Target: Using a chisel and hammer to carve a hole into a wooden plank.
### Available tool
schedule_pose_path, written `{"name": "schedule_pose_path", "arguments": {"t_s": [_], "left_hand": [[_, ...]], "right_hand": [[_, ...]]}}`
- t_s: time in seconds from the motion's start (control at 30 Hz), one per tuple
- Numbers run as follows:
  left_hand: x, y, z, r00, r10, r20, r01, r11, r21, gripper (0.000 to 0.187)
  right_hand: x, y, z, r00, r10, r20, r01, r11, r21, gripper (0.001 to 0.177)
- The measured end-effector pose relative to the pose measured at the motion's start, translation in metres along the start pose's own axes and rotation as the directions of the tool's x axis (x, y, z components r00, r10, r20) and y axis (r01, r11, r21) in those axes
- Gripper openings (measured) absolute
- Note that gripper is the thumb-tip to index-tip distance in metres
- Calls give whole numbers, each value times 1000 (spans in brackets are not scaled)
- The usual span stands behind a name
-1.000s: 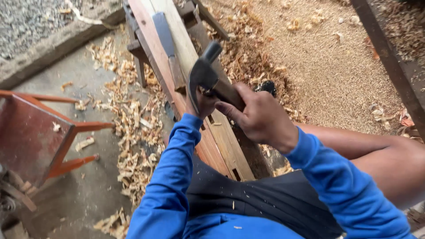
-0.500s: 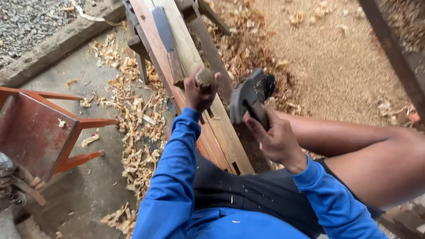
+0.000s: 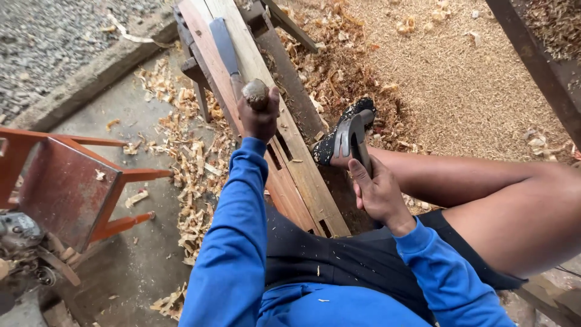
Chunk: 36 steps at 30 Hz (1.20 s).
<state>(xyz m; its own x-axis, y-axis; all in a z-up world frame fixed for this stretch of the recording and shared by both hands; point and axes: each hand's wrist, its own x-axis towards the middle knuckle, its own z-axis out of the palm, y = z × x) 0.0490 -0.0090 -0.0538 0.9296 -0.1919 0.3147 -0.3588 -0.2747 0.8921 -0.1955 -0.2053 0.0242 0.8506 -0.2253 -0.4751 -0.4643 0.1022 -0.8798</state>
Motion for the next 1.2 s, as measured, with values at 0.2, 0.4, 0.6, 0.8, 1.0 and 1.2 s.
{"name": "schedule_pose_path", "arguments": {"t_s": [0.2,0.4,0.6,0.8,1.0,1.2], "left_hand": [[58,-30,-10,787,-601,-139,507,758,-411,34],[38,44,-14,629,-696,346,687,291,-666,32],[12,57,-13,967,-210,-145,132,896,-423,37],[-14,49,-2,991,-133,7,132,970,-205,27],[-26,65,-6,996,88,8,-87,993,-85,32],[-34,63,-4,993,119,22,-119,993,-5,25]], "right_hand": [[-12,-7,9,997,-60,48,59,998,29,55],[-8,-3,2,999,-28,37,25,997,74,55],[4,8,-9,997,-80,22,78,995,70,53],[0,7,-6,1000,23,-13,-22,996,81,51],[-1,1,2,996,85,14,-85,996,-37,56],[2,1,5,993,115,25,-114,992,-59,56]]}}
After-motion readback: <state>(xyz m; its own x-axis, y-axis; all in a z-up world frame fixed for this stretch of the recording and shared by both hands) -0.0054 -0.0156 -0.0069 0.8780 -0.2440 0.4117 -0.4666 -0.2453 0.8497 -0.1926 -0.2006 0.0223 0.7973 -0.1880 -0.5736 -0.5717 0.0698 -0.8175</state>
